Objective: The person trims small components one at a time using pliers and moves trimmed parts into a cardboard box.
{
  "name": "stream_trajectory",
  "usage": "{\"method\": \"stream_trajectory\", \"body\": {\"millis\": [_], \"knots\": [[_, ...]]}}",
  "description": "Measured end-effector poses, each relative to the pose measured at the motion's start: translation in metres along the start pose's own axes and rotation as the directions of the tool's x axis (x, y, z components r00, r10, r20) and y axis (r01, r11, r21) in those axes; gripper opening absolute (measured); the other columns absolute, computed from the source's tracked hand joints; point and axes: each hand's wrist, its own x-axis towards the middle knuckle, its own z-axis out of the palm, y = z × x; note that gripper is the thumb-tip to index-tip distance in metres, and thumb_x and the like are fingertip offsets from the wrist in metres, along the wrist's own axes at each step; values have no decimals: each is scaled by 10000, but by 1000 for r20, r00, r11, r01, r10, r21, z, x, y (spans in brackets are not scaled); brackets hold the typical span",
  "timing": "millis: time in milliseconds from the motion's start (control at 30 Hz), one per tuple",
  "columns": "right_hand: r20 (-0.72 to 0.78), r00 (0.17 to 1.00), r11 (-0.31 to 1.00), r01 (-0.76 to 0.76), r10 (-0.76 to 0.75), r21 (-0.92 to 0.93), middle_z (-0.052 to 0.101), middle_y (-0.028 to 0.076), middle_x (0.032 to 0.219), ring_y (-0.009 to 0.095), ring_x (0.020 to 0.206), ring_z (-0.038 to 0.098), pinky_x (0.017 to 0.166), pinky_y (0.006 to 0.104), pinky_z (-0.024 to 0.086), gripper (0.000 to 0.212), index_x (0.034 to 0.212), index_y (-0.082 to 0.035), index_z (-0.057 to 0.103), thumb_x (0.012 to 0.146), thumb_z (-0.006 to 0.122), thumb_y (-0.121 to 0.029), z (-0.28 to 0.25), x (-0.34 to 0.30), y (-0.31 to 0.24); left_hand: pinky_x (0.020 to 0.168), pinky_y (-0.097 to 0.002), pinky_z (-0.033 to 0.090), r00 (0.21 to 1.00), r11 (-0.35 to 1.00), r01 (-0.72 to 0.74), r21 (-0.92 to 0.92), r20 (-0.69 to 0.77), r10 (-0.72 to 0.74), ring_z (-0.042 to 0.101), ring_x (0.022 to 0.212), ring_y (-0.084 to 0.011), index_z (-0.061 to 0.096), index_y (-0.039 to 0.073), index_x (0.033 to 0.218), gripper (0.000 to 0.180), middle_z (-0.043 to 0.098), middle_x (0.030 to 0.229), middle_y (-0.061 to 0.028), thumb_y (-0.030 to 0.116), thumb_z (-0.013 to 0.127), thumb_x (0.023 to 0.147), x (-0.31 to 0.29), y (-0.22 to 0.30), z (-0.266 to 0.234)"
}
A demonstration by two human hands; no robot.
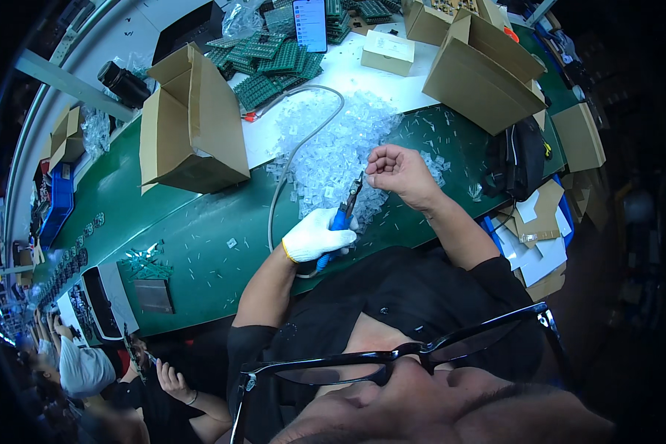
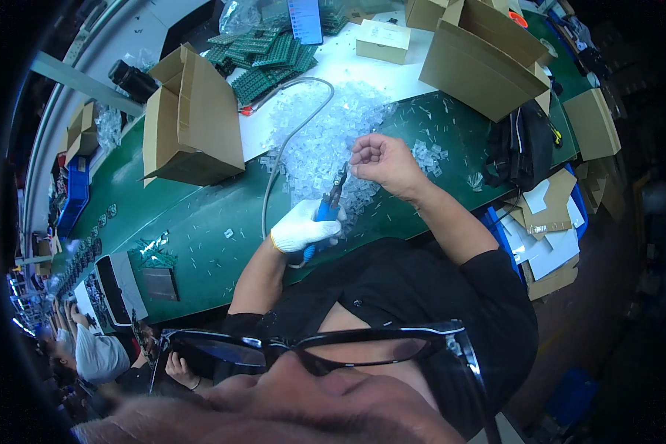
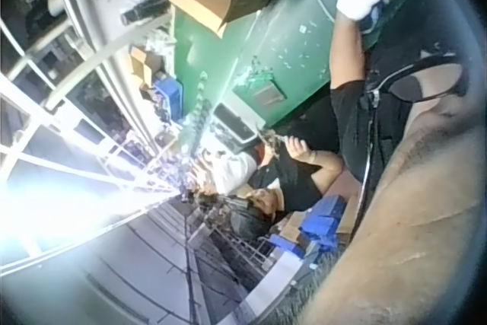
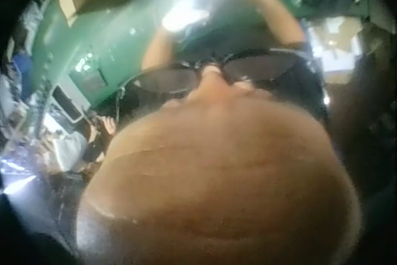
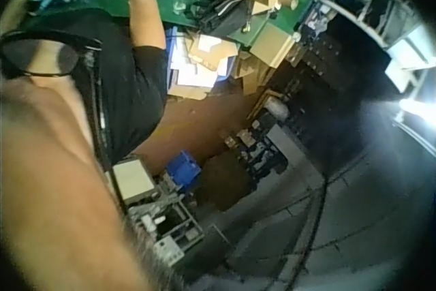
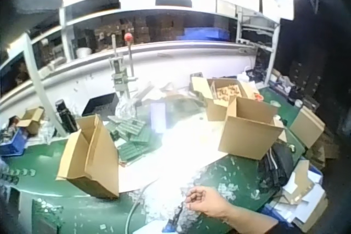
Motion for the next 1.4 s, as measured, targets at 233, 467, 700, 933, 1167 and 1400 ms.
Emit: {"method": "stream_trajectory", "body": {"millis": [233, 467, 700, 933, 1167, 1400], "knots": [[-25, 1000, 999, 10, -9, 39, 729, 69, 1055, 121, 962, 710, 871, 275, 608, 329, 1177, 18, 683, 873, 806, 48, -6, -6, 3, 659, -312, 565, 999, 989, 39, -140, 31, -34, 672, 691, -130, 694, 21, 1132, 316, 687, 855, -38, 231, 827, 937, -1, 4, 2], [-43, 999, 994, 21, -17, 109, 724, 104, 1081, 139, 958, 721, 868, 288, 619, 440, 1277, 26, 622, 879, 805, 62, -13, -7, 4, 716, -333, 593, 999, 967, 1, -254, 43, 11, 714, 749, -185, 685, 6, 1170, 387, 721, 890, -74, 245, 846, 913, 3, -6, -3], [-116, 992, 997, 55, -47, 61, 694, 90, 1119, 121, 963, 696, 885, 285, 618, 447, 1289, 24, 613, 887, 803, 74, -34, -17, 5, 799, -338, 603, 996, 962, 4, -271, 83, 19, 731, 840, -175, 685, -12, 1235, 424, 742, 960, -83, 233, 842, 926, 1, -3, -6], [-22, 998, 991, 53, -51, 120, 693, 63, 1060, 111, 958, 692, 865, 271, 606, 455, 1294, 15, 613, 886, 802, 83, -19, -17, 7, 886, -347, 606, 992, 990, 8, -138, 122, 9, 737, 921, -182, 655, -27, 1303, 598, 747, 1045, -77, 332, 874, 877, 1, -5, -5], [59, 998, 999, 3, -6, 52, 687, 44, 1033, 94, 928, 681, 838, 262, 588, 489, 1298, -4, 612, 866, 829, 65, -7, -11, -5, 805, -313, 566, 993, 995, -26, -101, 115, 38, 702, 876, -139, 682, 3, 1261, 459, 744, 973, -48, 275, 839, 926, -4, 4, 1], [87, 995, 997, -56, 50, 62, 666, 41, 1044, 96, 914, 683, 828, 256, 593, 504, 1290, -18, 611, 846, 835, 65, -9, -13, -12, 781, -309, 550, 992, 998, -57, 6, 111, 56, 682, 865, -129, 689, 27, 1240, 466, 732, 954, -40, 312, 848, 907, 0, -4, 0]]}}
